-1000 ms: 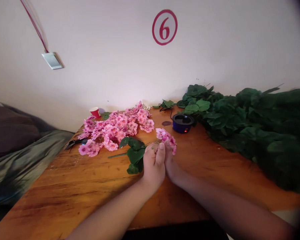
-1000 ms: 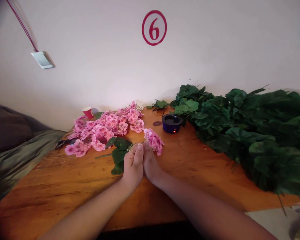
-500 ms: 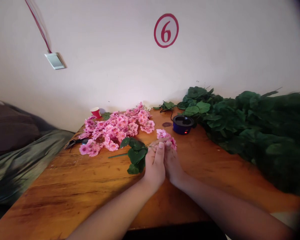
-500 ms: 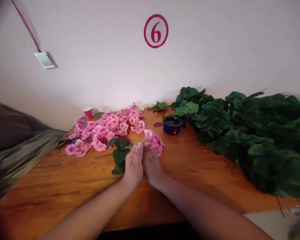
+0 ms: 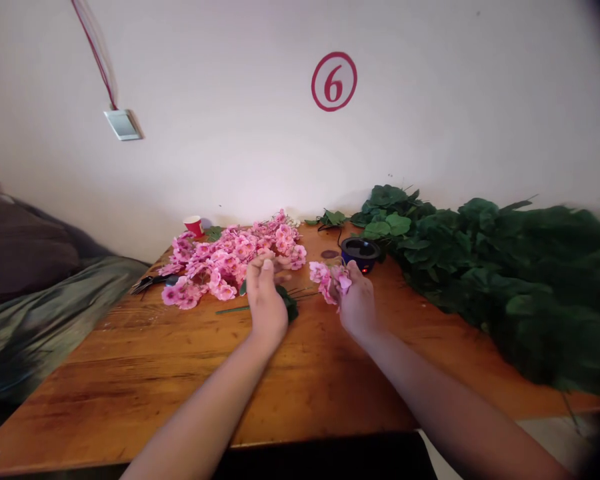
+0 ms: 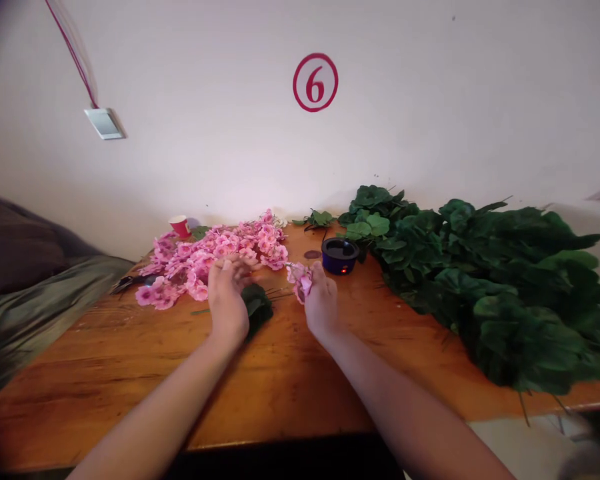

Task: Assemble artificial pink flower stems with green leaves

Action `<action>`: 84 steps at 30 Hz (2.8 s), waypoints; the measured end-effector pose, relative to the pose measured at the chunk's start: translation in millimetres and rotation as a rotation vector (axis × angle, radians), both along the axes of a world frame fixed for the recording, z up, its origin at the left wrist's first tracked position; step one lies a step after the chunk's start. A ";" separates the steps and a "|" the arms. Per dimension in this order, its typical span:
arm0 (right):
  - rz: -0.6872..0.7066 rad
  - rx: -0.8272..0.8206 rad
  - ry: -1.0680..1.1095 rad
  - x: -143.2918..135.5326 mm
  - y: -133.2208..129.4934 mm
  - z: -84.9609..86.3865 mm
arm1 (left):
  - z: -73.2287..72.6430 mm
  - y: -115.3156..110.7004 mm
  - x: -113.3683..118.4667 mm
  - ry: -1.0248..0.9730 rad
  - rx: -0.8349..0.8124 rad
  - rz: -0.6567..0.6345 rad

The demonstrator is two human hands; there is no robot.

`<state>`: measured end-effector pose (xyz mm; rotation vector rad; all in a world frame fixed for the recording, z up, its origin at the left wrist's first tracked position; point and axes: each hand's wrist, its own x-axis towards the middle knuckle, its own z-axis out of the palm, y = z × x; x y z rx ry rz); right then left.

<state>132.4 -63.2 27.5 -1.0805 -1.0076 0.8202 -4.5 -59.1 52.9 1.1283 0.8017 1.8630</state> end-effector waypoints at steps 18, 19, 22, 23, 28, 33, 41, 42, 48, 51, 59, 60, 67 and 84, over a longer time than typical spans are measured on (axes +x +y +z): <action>-0.254 0.033 -1.680 84.4 56.8 95.2 | -47.0 68.2 -57.2 1.626 0.278 -0.117; -0.233 -0.021 -1.770 87.8 65.0 98.6 | -50.0 70.1 -58.0 1.609 0.263 -0.105; -0.132 -0.104 -1.923 99.3 86.8 102.8 | -55.4 73.7 -59.7 1.566 0.228 -0.081; -0.101 -0.129 -1.976 103.5 92.6 102.9 | -56.1 74.3 -60.0 1.558 0.225 -0.080; -0.049 -0.210 -2.130 123.6 112.1 102.1 | -57.6 76.1 -60.1 1.544 0.200 -0.068; -0.059 -0.248 -2.150 137.1 124.0 103.6 | -60.1 78.2 -60.1 1.512 0.206 -0.061; 0.003 -0.307 -2.183 140.0 127.2 87.5 | -58.1 76.7 -61.2 1.434 0.184 -0.075; 0.017 -0.317 -2.189 139.3 126.9 85.0 | -57.8 76.3 -61.0 1.436 0.175 -0.076; 0.030 -0.332 -2.185 137.4 126.4 80.2 | -57.4 75.8 -60.0 1.456 0.158 -0.078; -0.020 -0.322 -2.143 139.6 126.7 84.4 | -59.0 76.6 -60.3 1.452 0.165 -0.065; -0.186 -0.238 -1.968 152.0 126.8 101.4 | -58.0 76.5 -60.9 1.454 0.209 -0.089; -0.215 -0.227 -1.933 153.6 125.9 105.1 | -56.9 76.2 -60.8 1.465 0.221 -0.098; -0.395 -0.196 -1.826 164.8 109.0 155.5 | -42.5 75.2 -58.9 1.394 0.117 -0.147; -0.145 -0.259 -2.098 139.0 114.7 86.5 | -69.9 71.9 -27.0 1.421 0.121 0.049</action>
